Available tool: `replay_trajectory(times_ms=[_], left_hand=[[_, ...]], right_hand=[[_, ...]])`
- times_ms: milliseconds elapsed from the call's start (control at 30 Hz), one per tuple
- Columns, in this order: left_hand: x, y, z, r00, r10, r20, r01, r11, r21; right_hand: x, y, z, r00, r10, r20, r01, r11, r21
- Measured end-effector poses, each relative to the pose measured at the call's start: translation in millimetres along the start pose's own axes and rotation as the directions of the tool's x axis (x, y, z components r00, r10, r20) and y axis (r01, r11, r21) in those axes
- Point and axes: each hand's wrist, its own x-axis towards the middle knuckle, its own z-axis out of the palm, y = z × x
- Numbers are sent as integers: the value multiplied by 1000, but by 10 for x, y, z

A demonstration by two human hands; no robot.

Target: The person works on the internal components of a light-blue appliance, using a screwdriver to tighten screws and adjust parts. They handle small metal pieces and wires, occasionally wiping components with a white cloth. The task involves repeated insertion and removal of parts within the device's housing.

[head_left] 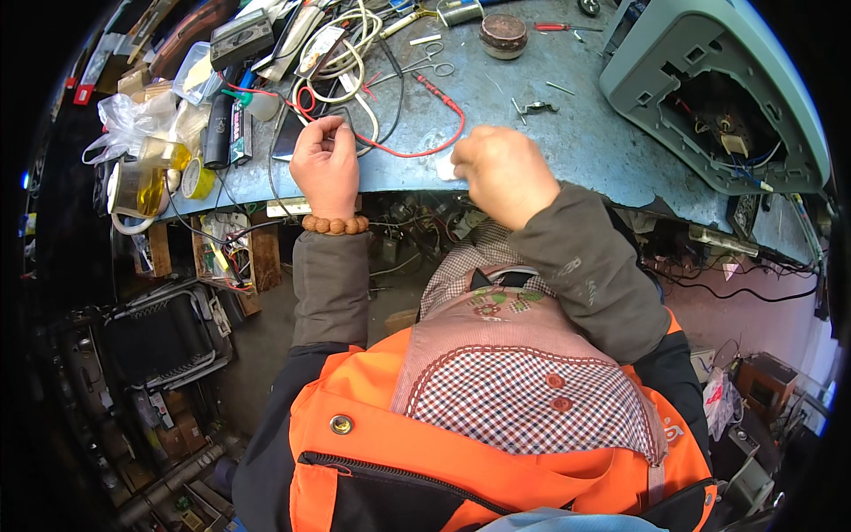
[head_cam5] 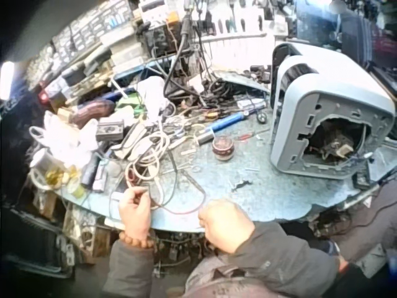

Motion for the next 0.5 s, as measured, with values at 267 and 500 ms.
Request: replay_trajectory(times_ms=[267, 500], left_hand=[[-13, 63, -4, 999, -8, 41, 7, 1000, 20], [-6, -2, -55, 999, -47, 21, 48, 998, -36]], right_hand=[[-63, 244, -332, 994, 105, 35, -102, 991, -87], [-437, -280, -126, 983, -42, 181, 40, 999, 10]])
